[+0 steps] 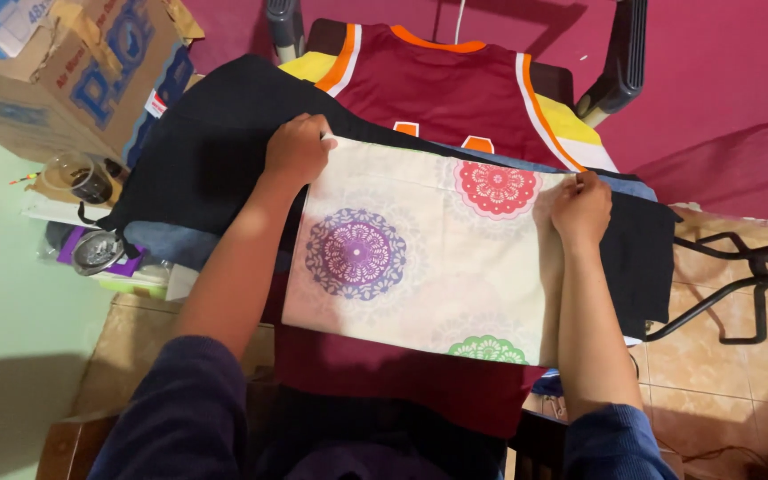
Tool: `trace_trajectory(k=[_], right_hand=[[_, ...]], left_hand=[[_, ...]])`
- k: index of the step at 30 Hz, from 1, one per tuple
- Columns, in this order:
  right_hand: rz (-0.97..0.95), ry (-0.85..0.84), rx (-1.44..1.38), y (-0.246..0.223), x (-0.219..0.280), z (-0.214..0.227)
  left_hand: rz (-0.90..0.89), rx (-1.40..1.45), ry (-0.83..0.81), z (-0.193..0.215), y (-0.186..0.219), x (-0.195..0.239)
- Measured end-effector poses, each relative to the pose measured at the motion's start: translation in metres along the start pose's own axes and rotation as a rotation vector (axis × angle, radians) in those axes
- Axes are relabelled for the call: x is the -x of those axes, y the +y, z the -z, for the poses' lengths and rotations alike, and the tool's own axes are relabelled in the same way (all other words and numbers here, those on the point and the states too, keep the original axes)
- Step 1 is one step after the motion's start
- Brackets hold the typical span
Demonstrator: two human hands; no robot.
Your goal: Folding various items of clothing and laundry on a chair.
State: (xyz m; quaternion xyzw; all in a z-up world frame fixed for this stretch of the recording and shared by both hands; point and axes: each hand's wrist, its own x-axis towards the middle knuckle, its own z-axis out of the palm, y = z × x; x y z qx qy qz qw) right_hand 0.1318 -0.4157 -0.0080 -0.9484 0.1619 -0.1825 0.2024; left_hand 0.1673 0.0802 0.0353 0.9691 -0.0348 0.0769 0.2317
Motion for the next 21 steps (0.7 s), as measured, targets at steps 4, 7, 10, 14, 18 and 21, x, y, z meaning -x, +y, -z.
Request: trace_trajectory(k=[4,7,10,14,18,21], right_hand=[[-0.064,-0.008,0.011,-0.003,-0.002,0.001],[-0.095,-0.086,0.025,-0.025,0.007,0.019],[-0.092,-0.133,-0.005,-0.039,0.011,0.033],[-0.137,-0.181,-0.066,-0.033,0.0,0.029],[-0.076,-0.229,-0.102,0.012,-0.035,-0.007],[-0.063,-0.301,-0.408,0.017,-0.041,0.008]], left_hand=[[0.073,0.169,-0.1,0.018,0.013,-0.002],[0.106,0.306,-0.099,0.02,0.01,-0.003],[0.122,0.402,-0.094,0.01,0.001,-0.01],[0.149,0.436,-0.109,0.009,-0.002,-0.011],[0.171,0.42,-0.075,0.017,0.006,-0.009],[0.138,0.491,-0.043,0.031,0.01,-0.005]])
